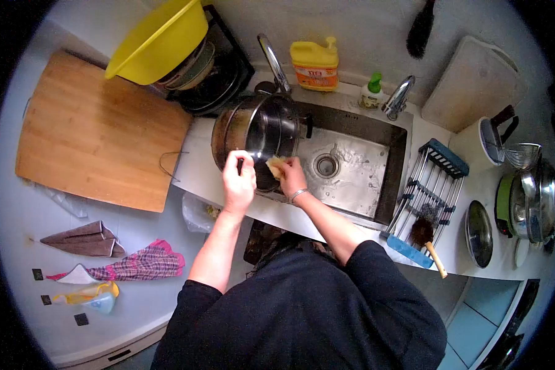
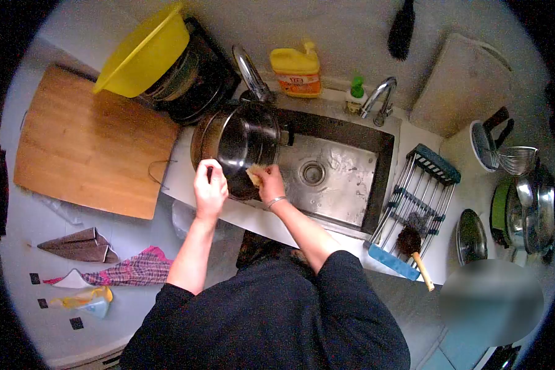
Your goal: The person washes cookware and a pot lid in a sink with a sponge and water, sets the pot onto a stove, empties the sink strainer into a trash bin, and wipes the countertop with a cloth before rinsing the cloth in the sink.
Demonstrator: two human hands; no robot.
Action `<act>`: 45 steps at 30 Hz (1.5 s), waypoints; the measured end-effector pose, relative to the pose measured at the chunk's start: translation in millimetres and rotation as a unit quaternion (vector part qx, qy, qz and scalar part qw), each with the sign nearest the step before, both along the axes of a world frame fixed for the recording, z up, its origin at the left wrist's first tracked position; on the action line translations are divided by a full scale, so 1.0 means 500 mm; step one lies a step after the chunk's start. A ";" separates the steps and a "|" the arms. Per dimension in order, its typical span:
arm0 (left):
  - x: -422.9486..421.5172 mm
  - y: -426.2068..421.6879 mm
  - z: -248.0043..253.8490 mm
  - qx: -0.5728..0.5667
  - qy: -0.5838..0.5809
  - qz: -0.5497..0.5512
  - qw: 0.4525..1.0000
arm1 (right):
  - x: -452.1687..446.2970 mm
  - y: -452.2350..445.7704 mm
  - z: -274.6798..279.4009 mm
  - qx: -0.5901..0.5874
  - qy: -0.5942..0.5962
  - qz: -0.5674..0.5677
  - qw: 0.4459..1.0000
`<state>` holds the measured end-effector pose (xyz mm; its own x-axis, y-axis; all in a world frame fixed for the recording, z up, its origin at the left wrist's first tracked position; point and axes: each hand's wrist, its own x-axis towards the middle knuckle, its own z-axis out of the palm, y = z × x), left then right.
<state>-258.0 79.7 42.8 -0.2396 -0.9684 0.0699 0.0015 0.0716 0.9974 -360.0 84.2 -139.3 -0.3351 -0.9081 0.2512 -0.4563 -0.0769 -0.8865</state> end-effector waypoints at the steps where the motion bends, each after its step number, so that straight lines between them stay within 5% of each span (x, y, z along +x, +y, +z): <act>1: 0.003 -0.012 0.019 0.058 0.048 -0.005 0.997 | -0.015 -0.002 0.013 -0.009 -0.008 0.009 1.000; 5: 0.017 -0.074 0.040 0.139 0.154 -0.024 0.978 | -0.095 -0.006 0.109 -0.027 -0.012 0.115 0.993; 10: 0.040 -0.156 0.007 0.247 0.231 -0.113 0.934 | -0.275 -0.030 0.021 0.010 0.168 -0.213 0.962; 13: 0.027 -0.243 -0.056 0.316 0.260 -0.231 0.883 | -0.387 -0.025 -0.135 0.134 -0.052 -0.235 0.961; 14: 0.025 -0.271 -0.075 0.333 0.252 -0.251 0.873 | -0.385 0.000 -0.070 0.222 -0.217 -0.200 0.929; 16: 0.015 -0.319 -0.088 0.350 0.210 -0.253 0.877 | -0.383 0.032 -0.046 0.194 -0.405 -0.195 0.872; 19: 0.004 -0.411 -0.151 0.368 0.141 -0.258 0.882 | -0.348 0.072 0.035 0.192 -0.471 -0.239 0.827; 21: -0.030 -0.450 -0.177 0.293 -0.026 -0.193 0.936 | -0.333 0.082 0.044 0.165 -0.496 -0.246 0.816; 26: -0.083 -0.544 -0.268 0.129 -0.228 -0.115 0.958 | -0.281 0.082 0.056 0.090 -0.548 -0.296 0.777; 31: -0.106 -0.586 -0.293 0.075 -0.282 -0.114 0.950 | -0.239 0.068 0.071 0.073 -0.564 -0.325 0.755; 33: -0.099 -0.591 -0.300 -0.041 -0.346 -0.113 0.930 | -0.228 0.064 0.087 0.071 -0.551 -0.333 0.762; 37: -0.076 -0.650 -0.448 -0.089 -0.310 -0.119 0.939 | -0.232 0.067 0.087 0.067 -0.551 -0.328 0.765; 38: -0.066 -0.647 -0.469 -0.277 -0.308 -0.098 0.905 | -0.234 0.070 0.091 0.069 -0.542 -0.330 0.770; 40: -0.056 -0.621 -0.444 -0.454 -0.294 -0.074 0.838 | -0.235 0.072 0.112 0.068 -0.540 -0.332 0.770; 41: -0.062 -0.590 -0.380 -0.208 -0.295 -0.115 0.925 | -0.236 0.074 0.118 0.069 -0.540 -0.332 0.770; 42: -0.067 -0.568 -0.332 0.052 -0.275 -0.149 0.948 | -0.237 0.076 0.122 0.062 -0.544 -0.330 0.769; 45: -0.073 -0.547 -0.294 0.104 -0.308 -0.137 0.936 | -0.236 0.085 0.133 0.064 -0.539 -0.322 0.776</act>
